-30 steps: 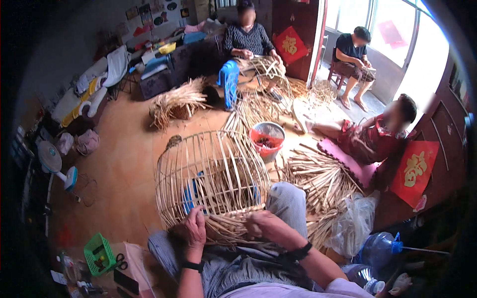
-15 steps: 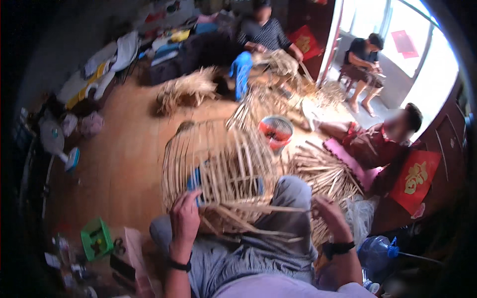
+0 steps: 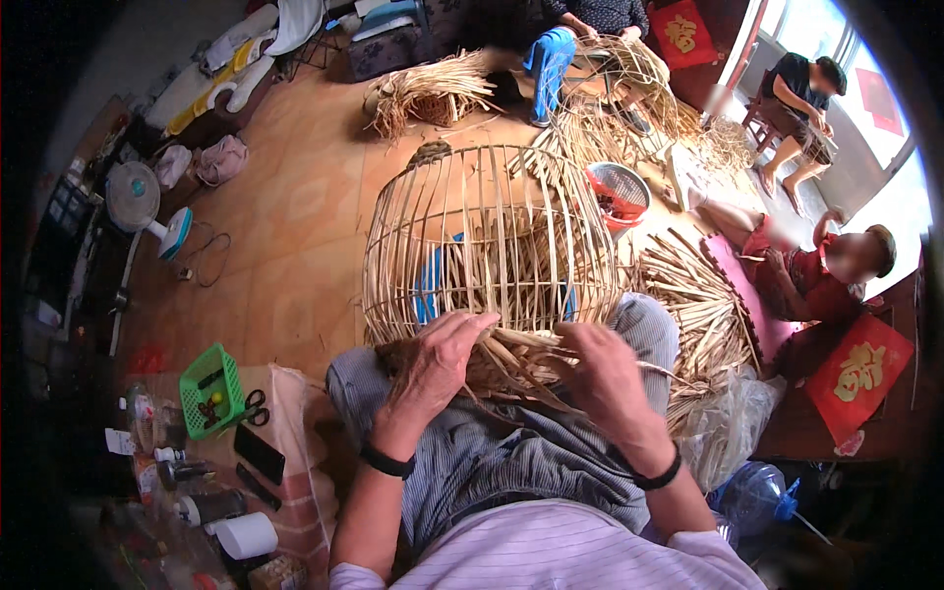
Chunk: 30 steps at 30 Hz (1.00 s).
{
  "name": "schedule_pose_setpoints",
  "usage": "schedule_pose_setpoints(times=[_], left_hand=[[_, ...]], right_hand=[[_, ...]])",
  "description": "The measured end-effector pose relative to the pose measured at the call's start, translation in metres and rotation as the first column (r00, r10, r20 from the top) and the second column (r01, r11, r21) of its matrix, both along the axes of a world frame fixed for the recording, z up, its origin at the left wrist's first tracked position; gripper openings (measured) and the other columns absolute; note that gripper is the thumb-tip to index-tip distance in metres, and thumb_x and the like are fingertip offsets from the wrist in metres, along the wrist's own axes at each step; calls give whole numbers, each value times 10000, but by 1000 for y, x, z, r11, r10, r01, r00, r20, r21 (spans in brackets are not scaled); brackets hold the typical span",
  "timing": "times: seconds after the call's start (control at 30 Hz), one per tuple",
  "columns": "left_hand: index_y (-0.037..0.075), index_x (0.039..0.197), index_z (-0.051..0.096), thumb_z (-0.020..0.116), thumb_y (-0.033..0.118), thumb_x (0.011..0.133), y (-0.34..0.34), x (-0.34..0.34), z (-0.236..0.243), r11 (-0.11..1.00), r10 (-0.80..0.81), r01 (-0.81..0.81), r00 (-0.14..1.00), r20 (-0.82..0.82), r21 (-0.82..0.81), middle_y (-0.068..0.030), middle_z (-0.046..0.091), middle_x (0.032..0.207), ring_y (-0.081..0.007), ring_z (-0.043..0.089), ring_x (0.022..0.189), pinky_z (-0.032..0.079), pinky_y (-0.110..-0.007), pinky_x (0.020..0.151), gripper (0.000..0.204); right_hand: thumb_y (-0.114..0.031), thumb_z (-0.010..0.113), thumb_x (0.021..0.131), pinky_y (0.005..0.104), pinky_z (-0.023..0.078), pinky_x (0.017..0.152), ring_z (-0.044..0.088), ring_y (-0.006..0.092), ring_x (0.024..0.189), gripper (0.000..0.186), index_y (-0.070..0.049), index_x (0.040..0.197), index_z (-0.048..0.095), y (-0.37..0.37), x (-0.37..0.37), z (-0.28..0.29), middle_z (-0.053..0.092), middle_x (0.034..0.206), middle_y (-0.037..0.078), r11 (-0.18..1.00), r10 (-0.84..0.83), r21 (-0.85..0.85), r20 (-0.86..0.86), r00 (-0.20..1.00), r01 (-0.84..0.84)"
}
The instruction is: The person is weaving a wicker basket using bamboo or wicker strips.
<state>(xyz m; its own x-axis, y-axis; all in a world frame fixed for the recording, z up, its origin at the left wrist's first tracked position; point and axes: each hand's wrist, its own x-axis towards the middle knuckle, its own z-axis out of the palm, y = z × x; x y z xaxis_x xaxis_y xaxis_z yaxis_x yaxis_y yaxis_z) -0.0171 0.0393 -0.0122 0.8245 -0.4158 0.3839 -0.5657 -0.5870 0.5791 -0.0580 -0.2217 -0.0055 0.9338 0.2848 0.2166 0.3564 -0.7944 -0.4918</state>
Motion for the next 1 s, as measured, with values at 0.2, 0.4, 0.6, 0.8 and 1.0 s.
schedule_pose_setpoints(times=[0.2,0.4,0.6,0.8,1.0], left_hand=[[44,1254,721,598,-62,967,3,17,0,999,-37,39,990,-138,9,-182,758,1081,-364,755,1007,604,-408,866,329],[43,1183,737,684,-84,887,11,37,14,990,-109,132,944,-313,53,-165,787,1085,-309,780,1041,610,-376,894,327],[41,1186,740,664,-81,903,14,40,16,978,-205,204,915,-348,-42,-151,794,1081,-285,786,1042,607,-375,900,317],[43,1204,742,648,-76,928,14,38,13,980,-199,177,905,-377,-91,-159,793,1085,-273,787,1036,605,-362,909,315],[68,1242,723,644,-41,958,15,26,5,989,-140,148,956,-259,11,-152,777,1083,-305,772,1007,605,-380,892,314]], right_hand=[[-222,765,921,471,537,801,680,346,949,334,-31,1098,555,27,19,-19,643,954,163,989,40,-147,144,989,-18],[-159,739,910,503,534,594,704,387,705,246,-60,1013,539,30,10,-28,664,797,163,992,127,26,-6,992,-127],[-186,702,982,512,527,583,694,424,678,171,-65,949,585,31,-8,-43,664,709,191,992,28,127,-74,997,-19],[-264,673,1039,519,525,596,700,419,693,226,-58,952,639,9,8,-41,673,728,202,999,-39,-32,-80,996,36],[-166,760,954,477,521,755,615,389,900,182,-41,1029,653,-13,-16,-18,592,963,164,989,-144,61,145,979,136]])
